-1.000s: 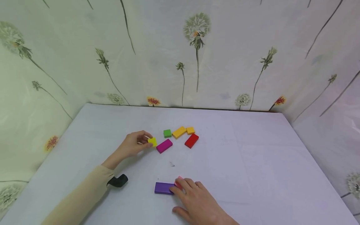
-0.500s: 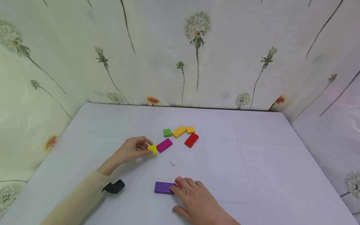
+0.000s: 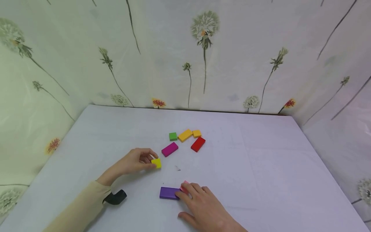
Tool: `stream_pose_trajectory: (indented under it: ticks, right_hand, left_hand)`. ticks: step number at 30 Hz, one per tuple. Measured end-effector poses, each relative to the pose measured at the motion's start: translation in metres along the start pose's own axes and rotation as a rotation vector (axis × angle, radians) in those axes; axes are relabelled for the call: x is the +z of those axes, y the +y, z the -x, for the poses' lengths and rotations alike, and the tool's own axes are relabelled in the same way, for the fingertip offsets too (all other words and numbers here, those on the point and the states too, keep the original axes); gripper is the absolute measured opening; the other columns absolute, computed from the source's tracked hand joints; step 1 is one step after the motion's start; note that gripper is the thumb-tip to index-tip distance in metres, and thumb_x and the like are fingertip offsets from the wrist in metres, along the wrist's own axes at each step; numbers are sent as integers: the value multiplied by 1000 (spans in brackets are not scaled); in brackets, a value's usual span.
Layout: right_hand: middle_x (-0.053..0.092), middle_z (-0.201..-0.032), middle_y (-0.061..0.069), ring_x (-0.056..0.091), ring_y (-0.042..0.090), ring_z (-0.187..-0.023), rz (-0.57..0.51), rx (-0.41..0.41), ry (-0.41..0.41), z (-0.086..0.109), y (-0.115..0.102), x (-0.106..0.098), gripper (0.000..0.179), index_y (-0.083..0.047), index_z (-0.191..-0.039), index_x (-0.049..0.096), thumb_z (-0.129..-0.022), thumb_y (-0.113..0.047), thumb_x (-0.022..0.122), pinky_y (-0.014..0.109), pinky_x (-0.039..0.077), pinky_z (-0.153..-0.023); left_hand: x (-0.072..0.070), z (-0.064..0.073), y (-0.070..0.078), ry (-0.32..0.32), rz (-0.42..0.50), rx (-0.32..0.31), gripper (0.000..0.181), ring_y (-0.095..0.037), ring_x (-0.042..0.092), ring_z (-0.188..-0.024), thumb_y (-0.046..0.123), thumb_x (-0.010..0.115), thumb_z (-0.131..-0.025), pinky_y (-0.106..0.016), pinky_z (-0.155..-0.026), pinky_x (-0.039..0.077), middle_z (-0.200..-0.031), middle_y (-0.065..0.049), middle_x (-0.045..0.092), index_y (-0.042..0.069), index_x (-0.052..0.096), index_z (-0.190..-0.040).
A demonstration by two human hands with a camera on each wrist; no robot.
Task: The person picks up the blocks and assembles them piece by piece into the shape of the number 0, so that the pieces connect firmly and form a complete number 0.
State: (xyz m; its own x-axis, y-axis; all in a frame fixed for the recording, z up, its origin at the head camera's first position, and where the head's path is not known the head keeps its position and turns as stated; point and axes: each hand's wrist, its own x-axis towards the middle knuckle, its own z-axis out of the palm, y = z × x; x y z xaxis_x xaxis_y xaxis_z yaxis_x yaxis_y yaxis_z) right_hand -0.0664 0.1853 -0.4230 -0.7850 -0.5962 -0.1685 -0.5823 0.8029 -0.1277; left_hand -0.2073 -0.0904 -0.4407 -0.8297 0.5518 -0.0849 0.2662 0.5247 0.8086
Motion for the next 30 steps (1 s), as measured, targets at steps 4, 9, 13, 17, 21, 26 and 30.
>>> stream_pose_trajectory:
  ticks: [4,9,13,17,21,26,30]
  right_hand:
    - [47,-142,3,46,24,-125,-15,7,-20,-1,0,-1,66,-21,-141,52,-93,-66,44,48,43,-98]
    - [47,-142,4,45,25,-126,-20,10,-27,0,0,-2,66,-22,-141,52,-93,-66,44,49,42,-99]
    - [48,-142,3,46,24,-126,-11,-3,-3,0,1,-1,65,-21,-140,53,-93,-65,45,48,43,-98]
    - [48,-141,2,46,23,-125,0,-14,22,1,1,1,63,-21,-139,53,-94,-64,46,48,44,-97]
    - [47,-142,2,45,23,-125,-3,-15,23,1,1,0,63,-21,-140,53,-94,-63,46,47,44,-96]
    - [47,-142,3,45,23,-126,-14,-8,4,1,0,-1,64,-22,-141,52,-94,-64,46,48,44,-97]
    - [47,-141,2,46,23,-125,-1,-16,22,1,1,0,62,-21,-140,53,-94,-63,48,47,45,-95]
  left_hand:
    - [3,2,-2,-41,8,-16,24,-13,60,-77,20,78,-85,-27,-73,51,-87,4,65,14,68,-106]
    - [4,4,0,-69,20,-16,25,-14,60,-74,20,78,-85,-28,-71,51,-85,3,65,11,67,-106]
    - [5,7,2,-71,17,-24,25,-14,59,-74,20,78,-85,-28,-70,51,-84,3,64,11,67,-105]
    - [6,10,4,-86,24,-46,24,-14,59,-74,19,78,-84,-28,-69,51,-84,2,64,11,67,-104]
    - [8,12,5,-92,21,-55,24,-15,59,-74,19,79,-84,-28,-68,51,-84,2,63,11,66,-103]
    - [9,14,4,-100,7,-41,25,-15,58,-73,19,80,-83,-28,-67,50,-82,1,62,10,66,-102]
    - [10,16,4,-100,8,-39,25,-15,57,-74,18,80,-83,-27,-67,51,-83,1,61,10,65,-102]
